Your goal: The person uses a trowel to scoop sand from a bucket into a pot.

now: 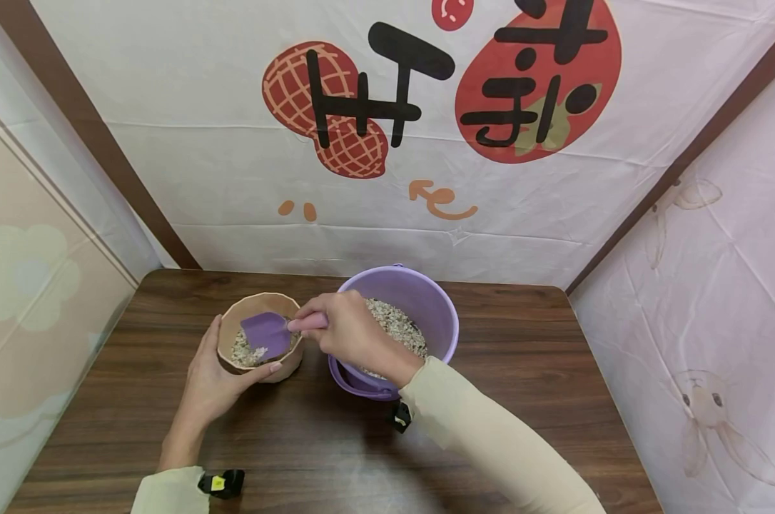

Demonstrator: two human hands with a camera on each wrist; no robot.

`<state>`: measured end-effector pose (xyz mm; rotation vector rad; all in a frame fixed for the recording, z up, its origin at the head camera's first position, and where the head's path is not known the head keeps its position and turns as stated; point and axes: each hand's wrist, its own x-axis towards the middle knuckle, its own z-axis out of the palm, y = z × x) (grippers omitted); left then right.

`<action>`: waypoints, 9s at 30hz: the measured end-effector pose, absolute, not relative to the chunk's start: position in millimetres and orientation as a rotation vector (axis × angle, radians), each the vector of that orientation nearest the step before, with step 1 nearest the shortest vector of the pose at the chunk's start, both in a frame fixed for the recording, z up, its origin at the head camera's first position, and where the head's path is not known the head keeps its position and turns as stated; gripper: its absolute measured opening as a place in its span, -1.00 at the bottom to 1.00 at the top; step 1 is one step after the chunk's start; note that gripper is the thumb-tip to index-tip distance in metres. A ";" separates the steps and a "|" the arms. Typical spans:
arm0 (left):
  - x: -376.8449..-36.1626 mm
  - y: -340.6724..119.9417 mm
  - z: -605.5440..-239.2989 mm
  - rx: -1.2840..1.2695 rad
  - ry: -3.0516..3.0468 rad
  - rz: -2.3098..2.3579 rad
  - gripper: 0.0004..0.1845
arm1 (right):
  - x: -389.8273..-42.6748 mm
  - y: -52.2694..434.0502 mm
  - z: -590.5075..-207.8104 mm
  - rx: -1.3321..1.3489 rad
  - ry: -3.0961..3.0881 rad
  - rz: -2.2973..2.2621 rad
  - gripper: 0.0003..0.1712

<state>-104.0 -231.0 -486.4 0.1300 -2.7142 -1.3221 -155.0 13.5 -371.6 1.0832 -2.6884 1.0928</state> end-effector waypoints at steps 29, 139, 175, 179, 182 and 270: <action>-104.4 -232.3 -487.8 0.152 -2.737 -1.330 0.47 | -134.3 75.6 -362.0 0.623 -2.454 1.527 -0.70; -118.2 -112.0 -450.2 -0.488 -2.639 -1.644 0.59 | -126.2 182.6 -374.2 0.493 -2.860 1.157 -0.74; -118.0 -111.6 -447.5 -0.509 -2.638 -1.660 0.57 | -133.5 164.1 -402.8 0.167 -2.653 1.530 -0.73; -117.9 -112.5 -447.6 -0.505 -2.640 -1.656 0.57 | -132.8 162.9 -406.1 0.153 -2.607 1.583 -0.71; -118.0 -112.5 -447.8 -0.504 -2.639 -1.655 0.57 | -131.4 163.4 -407.6 0.147 -2.576 1.643 -0.70; -108.7 -233.0 -483.9 0.064 -2.751 -1.293 0.52 | -97.1 195.2 -399.6 -0.038 -2.216 2.078 -0.56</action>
